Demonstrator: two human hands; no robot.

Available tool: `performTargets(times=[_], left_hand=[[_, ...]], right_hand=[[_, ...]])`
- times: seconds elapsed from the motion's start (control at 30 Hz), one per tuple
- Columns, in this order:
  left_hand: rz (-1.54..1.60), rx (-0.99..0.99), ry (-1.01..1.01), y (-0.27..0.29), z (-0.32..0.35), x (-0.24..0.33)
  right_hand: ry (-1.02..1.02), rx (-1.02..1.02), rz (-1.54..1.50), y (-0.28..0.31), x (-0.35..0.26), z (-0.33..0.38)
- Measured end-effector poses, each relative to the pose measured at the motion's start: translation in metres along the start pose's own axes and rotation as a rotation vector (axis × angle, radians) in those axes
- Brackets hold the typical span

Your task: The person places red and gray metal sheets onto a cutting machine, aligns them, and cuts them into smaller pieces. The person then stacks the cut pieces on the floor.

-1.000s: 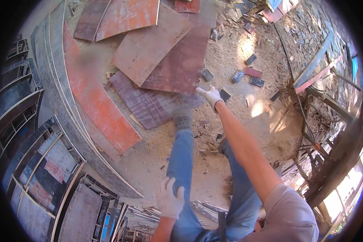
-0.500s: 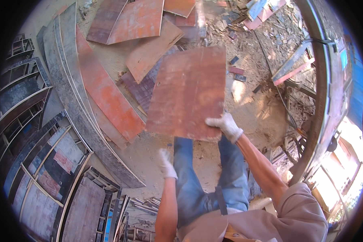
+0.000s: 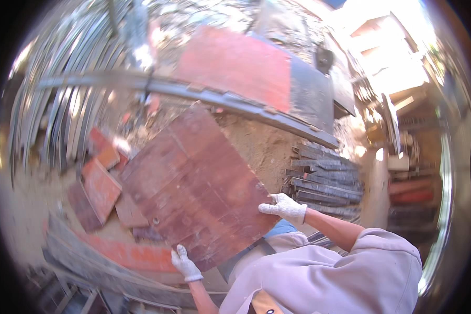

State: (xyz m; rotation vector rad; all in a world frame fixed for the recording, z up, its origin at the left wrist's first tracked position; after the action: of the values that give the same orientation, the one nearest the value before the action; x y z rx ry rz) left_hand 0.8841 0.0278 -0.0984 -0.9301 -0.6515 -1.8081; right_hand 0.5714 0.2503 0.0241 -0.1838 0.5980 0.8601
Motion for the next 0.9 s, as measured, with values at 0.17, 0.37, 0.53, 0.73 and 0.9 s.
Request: performTargets(times=[0.17, 0.37, 0.53, 0.73, 0.9], left_hand=[[-0.302, -0.196, -0.325, -0.093, -0.023, 0.075], [-0.333, -0.548, -0.407, -0.319, -0.014, 0.105], [-0.313, -0.894, -0.26, -0.494, 0.022, 0.115], [-0.534, -0.918, -0.295, -0.623, -0.002, 0.049], [-0.562, -0.894, -0.143, -0.699, -0.03, 0.032]], right_hand=[[0.186, 0.536, -0.097, 0.065, 0.061, 0.025], [0.378, 0.839, -0.443, 0.238, 0.077, 0.014], [0.326, 1.003, -0.477, 0.391, 0.126, 0.008], [0.265, 1.122, -0.46, 0.53, 0.132, -0.004], [0.316, 1.119, -0.445, 0.594, 0.108, -0.056]])
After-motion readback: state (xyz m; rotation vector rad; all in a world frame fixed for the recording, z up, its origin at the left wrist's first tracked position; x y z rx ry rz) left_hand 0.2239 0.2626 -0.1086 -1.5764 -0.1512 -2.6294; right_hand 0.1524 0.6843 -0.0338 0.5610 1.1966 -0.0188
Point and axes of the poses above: each hand's wrist, its own z-axis away from the middle knuckle, its own y-axis out of the back of the hand, x = y × z, the point moved 4 cm from there along -z, towards the middle knuckle, and after that the axes turned 3 degrees about -z, right-handed, at the moved point
